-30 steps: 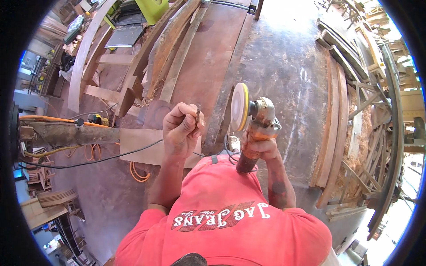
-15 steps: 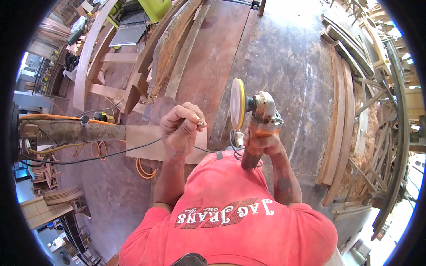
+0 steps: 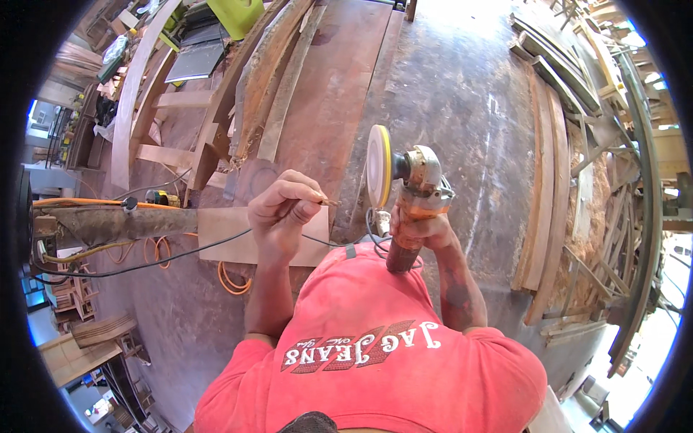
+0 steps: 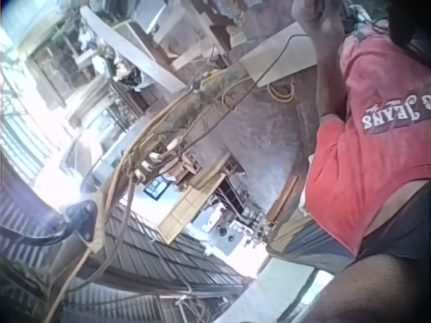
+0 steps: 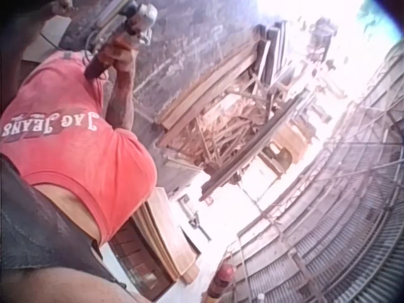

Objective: The person holds a small metal drill bit and applies its tip to the spinning sanding disc of a handheld angle grinder to sharpen it.

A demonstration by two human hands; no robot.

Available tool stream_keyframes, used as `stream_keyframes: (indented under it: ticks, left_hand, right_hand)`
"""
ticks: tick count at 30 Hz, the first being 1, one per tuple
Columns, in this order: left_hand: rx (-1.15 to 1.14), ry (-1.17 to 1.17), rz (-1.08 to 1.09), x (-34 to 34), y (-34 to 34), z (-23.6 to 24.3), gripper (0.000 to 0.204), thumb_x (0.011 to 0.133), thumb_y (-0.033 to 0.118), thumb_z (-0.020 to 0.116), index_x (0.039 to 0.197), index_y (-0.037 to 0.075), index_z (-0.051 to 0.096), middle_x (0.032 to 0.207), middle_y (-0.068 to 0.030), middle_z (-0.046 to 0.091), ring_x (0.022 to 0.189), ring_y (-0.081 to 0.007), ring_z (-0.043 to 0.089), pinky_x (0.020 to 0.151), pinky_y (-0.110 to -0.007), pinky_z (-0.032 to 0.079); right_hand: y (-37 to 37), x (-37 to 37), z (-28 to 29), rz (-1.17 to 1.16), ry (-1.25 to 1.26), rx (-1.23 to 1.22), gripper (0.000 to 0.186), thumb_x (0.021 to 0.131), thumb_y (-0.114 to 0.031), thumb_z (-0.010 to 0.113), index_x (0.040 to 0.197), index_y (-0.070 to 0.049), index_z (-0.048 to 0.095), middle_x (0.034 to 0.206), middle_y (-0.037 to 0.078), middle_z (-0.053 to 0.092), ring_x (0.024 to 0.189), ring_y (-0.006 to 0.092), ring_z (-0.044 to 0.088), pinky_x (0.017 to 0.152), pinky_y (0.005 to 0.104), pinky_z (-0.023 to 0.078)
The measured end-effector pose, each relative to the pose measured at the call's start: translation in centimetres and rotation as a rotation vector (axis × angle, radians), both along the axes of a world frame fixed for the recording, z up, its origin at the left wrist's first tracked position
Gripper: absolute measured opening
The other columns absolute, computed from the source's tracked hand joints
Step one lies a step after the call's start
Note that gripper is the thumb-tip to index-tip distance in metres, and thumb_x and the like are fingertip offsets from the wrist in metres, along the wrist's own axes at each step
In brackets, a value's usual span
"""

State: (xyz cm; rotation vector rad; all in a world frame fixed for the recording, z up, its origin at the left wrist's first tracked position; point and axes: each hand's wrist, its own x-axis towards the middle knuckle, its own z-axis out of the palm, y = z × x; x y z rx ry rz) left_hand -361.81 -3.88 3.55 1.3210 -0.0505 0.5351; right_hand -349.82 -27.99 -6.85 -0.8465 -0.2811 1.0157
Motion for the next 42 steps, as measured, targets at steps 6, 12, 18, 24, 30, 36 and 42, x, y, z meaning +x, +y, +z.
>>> stream_keyframes:
  ticks: [6, 12, 18, 24, 30, 36, 42]
  left_hand:
    - [0.118, 0.029, 0.044, -0.6, -0.3, 0.8, 0.014, 0.081, -0.01, 0.069, 0.093, -0.003, 0.066, 0.091, -0.0087, 0.062, 0.08, -0.0115, 0.06, 0.068, -0.022, 0.048]
    - [0.29, 0.001, 0.117, -0.6, -0.8, 0.9, 0.018, 0.08, -0.012, 0.068, 0.096, -0.005, 0.065, 0.093, -0.0094, 0.061, 0.082, -0.0114, 0.059, 0.07, -0.02, 0.046]
    - [0.276, 0.159, 0.195, -0.5, -1.9, 0.9, 0.019, 0.083, -0.01, 0.067, 0.101, -0.003, 0.067, 0.094, -0.0072, 0.06, 0.08, -0.0108, 0.057, 0.07, -0.021, 0.045]
    - [0.395, 0.13, 0.315, 0.5, -3.5, -0.2, 0.02, 0.084, -0.007, 0.067, 0.101, 0.003, 0.069, 0.088, -0.0081, 0.059, 0.072, -0.0146, 0.058, 0.061, -0.026, 0.047]
    - [0.39, 0.149, 0.347, 0.2, -4.6, -0.7, 0.019, 0.083, -0.007, 0.068, 0.101, 0.001, 0.07, 0.09, -0.0066, 0.059, 0.078, -0.013, 0.056, 0.067, -0.023, 0.045]
    - [0.414, 0.192, 0.402, 0.3, -5.1, -0.4, 0.018, 0.08, -0.009, 0.069, 0.096, 0.0, 0.071, 0.085, -0.007, 0.06, 0.074, -0.0135, 0.058, 0.065, -0.023, 0.045]
    - [0.394, 0.193, 0.423, 0.8, -5.4, -0.3, 0.017, 0.079, -0.012, 0.067, 0.092, 0.0, 0.071, 0.081, -0.007, 0.06, 0.071, -0.0135, 0.059, 0.062, -0.024, 0.047]
  right_hand:
    - [-0.5, 0.1, -0.2, 0.026, 0.001, 0.022, 0.062, 0.059, -0.013, 0.072, 0.116, 0.0, 0.054, 0.084, 0.01, 0.06, 0.079, 0.027, 0.061, 0.075, 0.0401, 0.052]
    - [-0.7, -0.2, 0.2, 0.016, -0.001, 0.042, 0.063, 0.059, -0.012, 0.072, 0.117, 0.0, 0.053, 0.084, 0.011, 0.059, 0.079, 0.028, 0.061, 0.075, 0.0418, 0.052]
    - [-1.1, -0.7, 0.7, -0.015, 0.039, 0.08, 0.053, 0.06, -0.006, 0.07, 0.11, -0.001, 0.053, 0.085, 0.012, 0.061, 0.079, 0.0261, 0.062, 0.074, 0.0403, 0.052]
    - [-1.4, -0.8, 0.6, 0.055, 0.018, 0.058, 0.052, 0.062, -0.007, 0.073, 0.11, -0.002, 0.054, 0.086, 0.011, 0.061, 0.082, 0.0256, 0.062, 0.076, 0.0392, 0.05]
    - [-1.6, -0.5, 0.7, 0.112, 0.04, 0.006, 0.049, 0.062, -0.009, 0.075, 0.107, -0.002, 0.056, 0.085, 0.009, 0.061, 0.082, 0.0243, 0.061, 0.079, 0.0397, 0.049]
    - [-1.4, 0.5, 0.6, 0.169, 0.015, 0.0, 0.049, 0.063, -0.012, 0.077, 0.107, -0.001, 0.056, 0.085, 0.009, 0.061, 0.083, 0.0246, 0.062, 0.08, 0.0408, 0.049]
    - [-1.5, 1.6, 0.8, 0.217, 0.016, -0.004, 0.052, 0.063, -0.013, 0.078, 0.109, -0.002, 0.055, 0.086, 0.01, 0.061, 0.084, 0.0248, 0.062, 0.08, 0.0407, 0.049]
